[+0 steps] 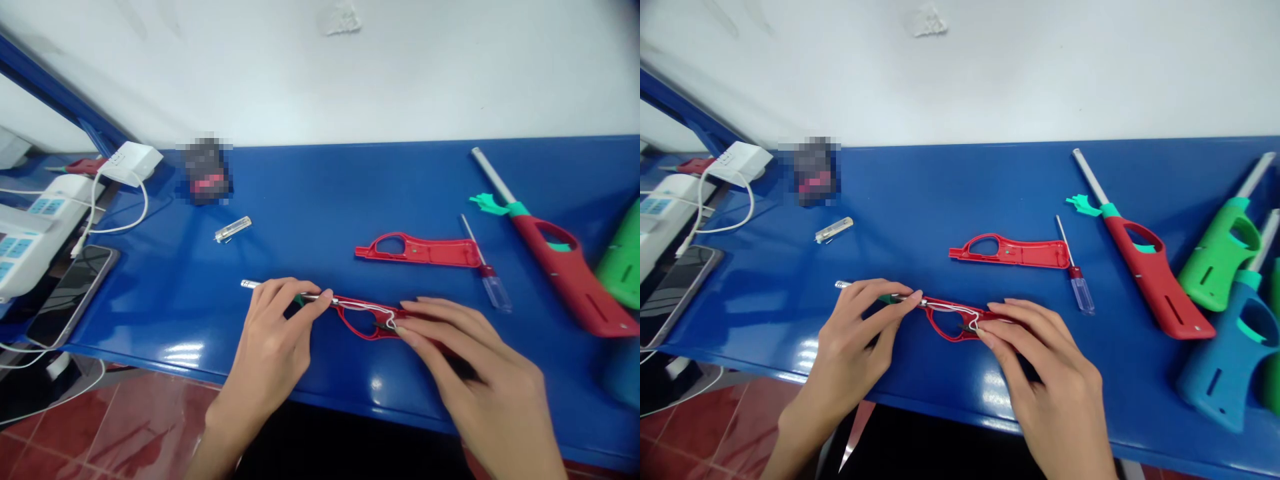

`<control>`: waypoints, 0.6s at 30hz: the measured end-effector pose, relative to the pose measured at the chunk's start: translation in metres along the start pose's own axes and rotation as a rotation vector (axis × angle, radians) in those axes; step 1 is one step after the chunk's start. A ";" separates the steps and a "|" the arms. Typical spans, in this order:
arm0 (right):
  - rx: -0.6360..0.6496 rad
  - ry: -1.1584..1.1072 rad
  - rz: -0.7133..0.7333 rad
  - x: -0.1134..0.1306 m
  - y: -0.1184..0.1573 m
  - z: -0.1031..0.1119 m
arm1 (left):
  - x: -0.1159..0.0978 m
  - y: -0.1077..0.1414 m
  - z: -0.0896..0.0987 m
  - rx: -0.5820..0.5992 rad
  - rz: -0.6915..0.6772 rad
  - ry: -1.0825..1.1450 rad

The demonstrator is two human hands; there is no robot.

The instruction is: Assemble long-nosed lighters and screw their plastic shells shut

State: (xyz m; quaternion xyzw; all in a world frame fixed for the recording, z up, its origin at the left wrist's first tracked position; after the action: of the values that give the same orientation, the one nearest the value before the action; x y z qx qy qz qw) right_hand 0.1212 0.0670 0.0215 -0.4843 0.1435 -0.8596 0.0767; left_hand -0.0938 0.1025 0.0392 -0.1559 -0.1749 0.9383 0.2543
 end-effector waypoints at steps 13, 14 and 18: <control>-0.017 -0.018 -0.029 -0.003 0.001 0.002 | -0.043 -0.011 -0.006 -0.008 -0.035 0.179; -0.018 -0.017 -0.028 -0.003 0.001 0.001 | -0.045 -0.012 -0.008 -0.006 -0.043 0.179; -0.023 -0.005 -0.033 -0.002 0.000 0.001 | -0.049 -0.013 -0.012 -0.022 -0.068 0.141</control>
State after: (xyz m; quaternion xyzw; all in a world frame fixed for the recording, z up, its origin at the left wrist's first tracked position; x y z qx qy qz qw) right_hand 0.1231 0.0670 0.0206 -0.4896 0.1452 -0.8579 0.0570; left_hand -0.0434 0.0898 0.0441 -0.2182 -0.1722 0.9138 0.2961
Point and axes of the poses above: each hand's wrist, its own y-axis away from the middle knuckle, its own z-axis out of the back of the hand, x = y × z, the point moved 9 cm from there along -y, towards the middle knuckle, and after that the axes turned 13 degrees about -y, right-handed, at the moved point
